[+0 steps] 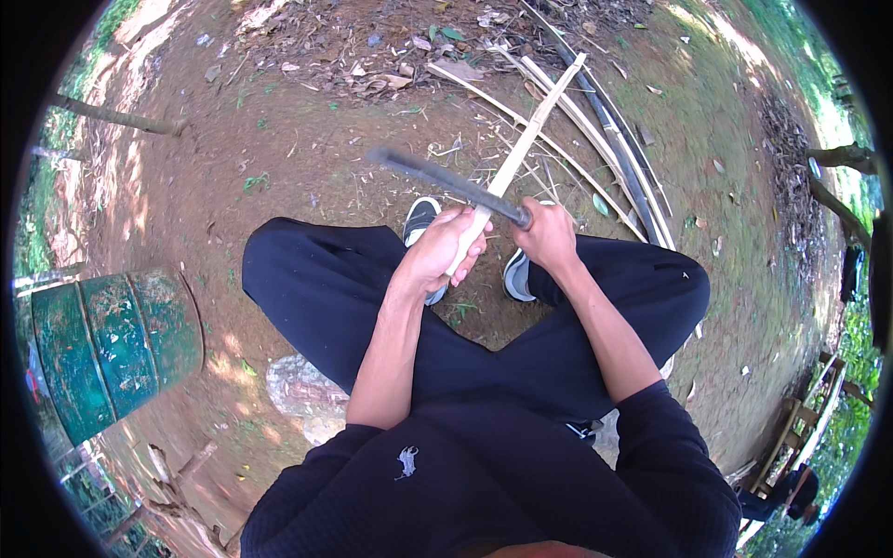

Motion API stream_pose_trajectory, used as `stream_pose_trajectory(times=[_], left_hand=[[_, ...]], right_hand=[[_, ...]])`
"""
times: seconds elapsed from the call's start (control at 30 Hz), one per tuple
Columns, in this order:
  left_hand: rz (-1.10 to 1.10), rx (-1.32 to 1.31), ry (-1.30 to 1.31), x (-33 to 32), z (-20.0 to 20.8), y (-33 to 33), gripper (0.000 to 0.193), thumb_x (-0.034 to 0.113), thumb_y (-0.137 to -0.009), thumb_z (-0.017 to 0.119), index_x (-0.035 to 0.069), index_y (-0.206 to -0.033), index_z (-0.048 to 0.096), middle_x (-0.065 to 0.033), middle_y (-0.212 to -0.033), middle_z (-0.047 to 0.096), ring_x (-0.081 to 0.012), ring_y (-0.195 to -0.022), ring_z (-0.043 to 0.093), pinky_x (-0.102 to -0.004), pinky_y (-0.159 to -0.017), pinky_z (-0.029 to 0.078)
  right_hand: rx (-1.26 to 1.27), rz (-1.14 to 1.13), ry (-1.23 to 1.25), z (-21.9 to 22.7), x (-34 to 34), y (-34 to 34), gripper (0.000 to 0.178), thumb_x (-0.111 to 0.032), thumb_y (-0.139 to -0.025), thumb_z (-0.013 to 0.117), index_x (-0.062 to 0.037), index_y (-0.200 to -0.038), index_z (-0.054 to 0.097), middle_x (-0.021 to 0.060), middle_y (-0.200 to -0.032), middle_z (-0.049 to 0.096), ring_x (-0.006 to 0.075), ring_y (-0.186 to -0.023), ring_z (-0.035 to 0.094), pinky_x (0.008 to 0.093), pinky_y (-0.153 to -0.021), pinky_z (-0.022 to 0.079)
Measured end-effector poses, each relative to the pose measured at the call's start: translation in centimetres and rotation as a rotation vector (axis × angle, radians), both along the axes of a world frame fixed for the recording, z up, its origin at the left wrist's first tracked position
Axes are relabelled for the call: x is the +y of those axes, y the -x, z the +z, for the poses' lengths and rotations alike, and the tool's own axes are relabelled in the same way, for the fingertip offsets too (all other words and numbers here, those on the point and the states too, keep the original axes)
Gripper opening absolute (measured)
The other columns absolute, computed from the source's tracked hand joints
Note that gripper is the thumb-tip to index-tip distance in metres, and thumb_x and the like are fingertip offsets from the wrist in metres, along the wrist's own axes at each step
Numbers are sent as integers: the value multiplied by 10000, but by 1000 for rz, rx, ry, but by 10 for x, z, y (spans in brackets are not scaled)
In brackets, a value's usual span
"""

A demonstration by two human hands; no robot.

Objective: The person shaves a long piece of bamboo using a knife, pulling the blade toward them to remove thin strips.

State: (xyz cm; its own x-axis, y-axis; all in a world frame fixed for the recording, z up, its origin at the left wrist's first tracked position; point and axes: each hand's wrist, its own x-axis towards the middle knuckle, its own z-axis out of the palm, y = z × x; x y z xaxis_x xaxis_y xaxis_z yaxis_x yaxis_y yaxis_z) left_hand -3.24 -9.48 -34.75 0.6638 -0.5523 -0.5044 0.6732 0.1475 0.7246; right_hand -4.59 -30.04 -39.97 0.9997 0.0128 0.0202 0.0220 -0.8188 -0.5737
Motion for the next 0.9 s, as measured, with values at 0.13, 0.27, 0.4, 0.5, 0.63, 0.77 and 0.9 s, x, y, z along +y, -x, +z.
stream_pose_trajectory(times=[0.13,0.27,0.4,0.5,0.63,0.77,0.9], left_hand=[[21,-11,-2,-3,-2,0,303,229,-1049,288,2,-1005,485,-5,-650,459,-71,-357,394,-222,-285,333],[37,2,8,-4,2,-1,337,244,-1066,286,-18,-1017,492,3,-630,450,-52,-331,359,-189,-298,311],[26,18,-6,0,5,-3,336,236,-1065,285,-30,-1034,487,1,-625,448,-52,-326,350,-190,-292,306],[55,51,14,4,2,-2,326,225,-1062,290,-35,-1046,485,0,-621,445,-52,-324,348,-194,-286,301],[60,75,25,5,7,-2,316,221,-1060,293,-28,-1039,487,1,-619,440,-53,-321,343,-198,-280,297],[28,4,-7,7,9,1,312,221,-1060,290,-20,-1024,484,4,-616,435,-54,-318,338,-198,-279,296],[29,25,18,5,8,1,314,225,-1060,290,-18,-1019,483,7,-615,432,-53,-316,330,-198,-278,294]], right_hand=[[-51,-61,26,-18,-14,-11,136,-165,-755,641,-43,-744,583,232,-623,611,437,-636,633,514,-605,515],[-29,-110,131,-31,-24,-19,162,-197,-781,629,-36,-792,617,237,-660,634,431,-659,652,512,-633,537],[77,-317,86,-34,-40,-27,186,-220,-811,606,-44,-855,650,250,-711,652,443,-703,661,527,-675,541],[81,-224,67,-25,-30,-22,165,-213,-801,607,-61,-850,648,243,-708,651,451,-708,654,530,-688,537],[-37,81,20,-20,-22,-18,121,-179,-752,629,-62,-773,608,208,-665,638,436,-683,647,518,-662,525],[104,-198,58,-35,-46,-37,161,-194,-788,615,-48,-842,658,242,-726,654,448,-727,653,526,-723,528],[98,-380,107,-63,-68,-44,274,-241,-819,588,-12,-932,686,275,-799,661,475,-782,648,530,-778,531]])
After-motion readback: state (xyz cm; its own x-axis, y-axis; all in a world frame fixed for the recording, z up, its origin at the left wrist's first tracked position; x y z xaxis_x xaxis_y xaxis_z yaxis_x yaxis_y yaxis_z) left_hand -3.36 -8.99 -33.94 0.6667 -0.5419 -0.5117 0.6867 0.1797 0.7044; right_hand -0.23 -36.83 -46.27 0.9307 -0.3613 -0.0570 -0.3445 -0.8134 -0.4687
